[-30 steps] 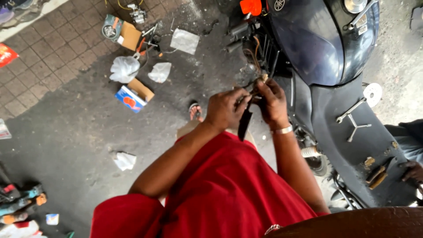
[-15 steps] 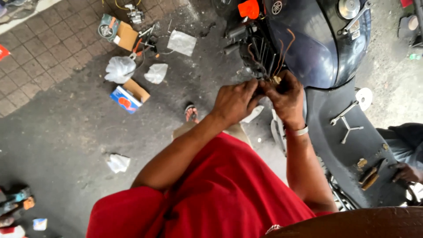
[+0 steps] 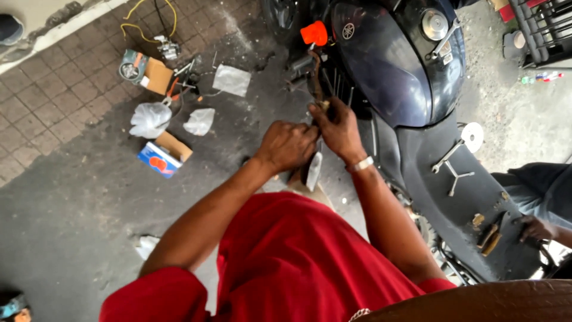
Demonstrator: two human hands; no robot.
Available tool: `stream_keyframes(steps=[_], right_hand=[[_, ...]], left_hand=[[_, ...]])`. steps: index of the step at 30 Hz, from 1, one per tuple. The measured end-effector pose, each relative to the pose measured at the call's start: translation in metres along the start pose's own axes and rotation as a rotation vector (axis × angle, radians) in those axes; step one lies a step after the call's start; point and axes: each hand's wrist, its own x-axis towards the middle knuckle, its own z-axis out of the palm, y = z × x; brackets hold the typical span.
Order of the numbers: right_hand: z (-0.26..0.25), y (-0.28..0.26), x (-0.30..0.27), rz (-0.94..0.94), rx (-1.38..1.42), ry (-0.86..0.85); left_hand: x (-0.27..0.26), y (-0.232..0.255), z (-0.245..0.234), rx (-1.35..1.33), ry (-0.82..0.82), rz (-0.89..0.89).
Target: Repairing and adjusting the front assembly and wiring of a motorcycle using hand tools like pliers and screwdrivers.
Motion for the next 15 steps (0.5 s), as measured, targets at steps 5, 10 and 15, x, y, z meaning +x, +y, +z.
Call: stream_keyframes(steps=[5, 10, 15], right_hand=[[0.042, 0.02, 0.01, 0.196, -0.023, -0.178], [0.056, -0.008, 0.018, 0.236, -0.027, -0.239], [0.073, -0.017, 0.023, 0.256, -0.025, -0.276]], left_hand=[[-0.025, -0.02, -0.013, 0.123, 0.031, 0.156], [-0.051, -0.03, -0.015, 0.1, 0.048, 0.06], [-0.072, -0.022, -0.021, 0.083, 0.124, -0.065]])
